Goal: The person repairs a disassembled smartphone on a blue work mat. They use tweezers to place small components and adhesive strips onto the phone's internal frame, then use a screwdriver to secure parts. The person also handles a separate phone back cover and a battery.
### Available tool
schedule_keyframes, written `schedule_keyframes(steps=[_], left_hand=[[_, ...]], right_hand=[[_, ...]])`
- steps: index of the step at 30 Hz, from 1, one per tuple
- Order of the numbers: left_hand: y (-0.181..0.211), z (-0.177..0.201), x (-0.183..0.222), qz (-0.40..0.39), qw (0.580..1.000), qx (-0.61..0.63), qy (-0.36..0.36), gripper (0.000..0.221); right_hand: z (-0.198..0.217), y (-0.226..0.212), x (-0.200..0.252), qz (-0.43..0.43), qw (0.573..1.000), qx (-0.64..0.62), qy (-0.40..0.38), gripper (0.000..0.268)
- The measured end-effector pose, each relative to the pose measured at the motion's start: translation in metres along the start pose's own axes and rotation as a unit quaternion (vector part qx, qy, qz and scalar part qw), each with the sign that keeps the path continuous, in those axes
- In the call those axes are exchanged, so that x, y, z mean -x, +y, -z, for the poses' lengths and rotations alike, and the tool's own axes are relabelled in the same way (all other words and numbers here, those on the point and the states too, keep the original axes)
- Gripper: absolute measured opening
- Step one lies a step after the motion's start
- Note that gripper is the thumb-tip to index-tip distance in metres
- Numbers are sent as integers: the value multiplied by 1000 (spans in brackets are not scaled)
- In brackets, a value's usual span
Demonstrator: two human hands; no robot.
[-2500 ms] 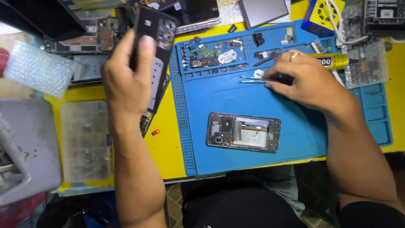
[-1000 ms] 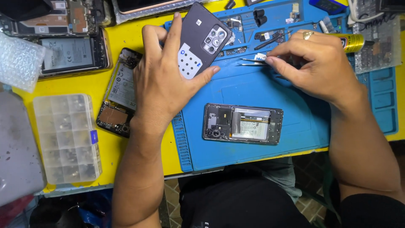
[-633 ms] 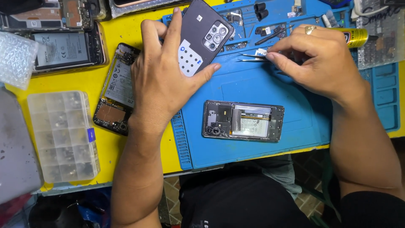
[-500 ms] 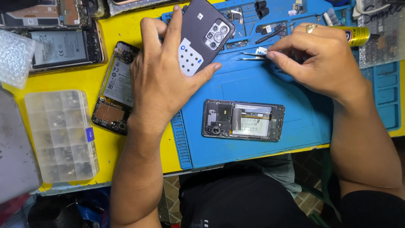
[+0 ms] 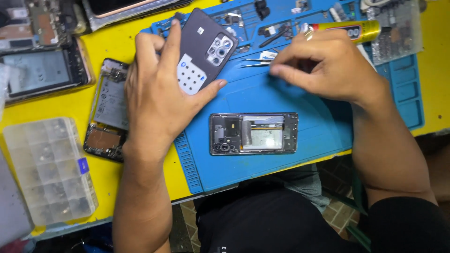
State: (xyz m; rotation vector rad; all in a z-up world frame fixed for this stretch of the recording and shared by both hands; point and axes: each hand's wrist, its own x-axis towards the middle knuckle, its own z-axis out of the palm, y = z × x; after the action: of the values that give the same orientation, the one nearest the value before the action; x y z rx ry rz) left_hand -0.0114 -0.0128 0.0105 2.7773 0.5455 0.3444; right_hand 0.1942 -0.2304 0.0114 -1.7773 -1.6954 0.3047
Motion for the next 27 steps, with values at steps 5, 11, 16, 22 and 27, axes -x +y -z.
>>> schedule_keyframes(steps=[5,11,16,22,27], left_hand=[[2,1,1,-21,999,24,13,102],[1,2,3,-25,999,25,19,101],[1,1,3,-32,999,25,23,102],[3,1,2,-11,1000,20,-6,102],[3,2,3,-19,1000,23,1,102]], right_hand=[[12,0,4,-64,938,-147,-309,25],[4,1,3,-166,887,-74,-424,33],[3,0,2,-178,886,-68,-422,32],[4,0,1,-151,893,-87,-414,30],[4,0,1,-145,893,-94,-415,30]])
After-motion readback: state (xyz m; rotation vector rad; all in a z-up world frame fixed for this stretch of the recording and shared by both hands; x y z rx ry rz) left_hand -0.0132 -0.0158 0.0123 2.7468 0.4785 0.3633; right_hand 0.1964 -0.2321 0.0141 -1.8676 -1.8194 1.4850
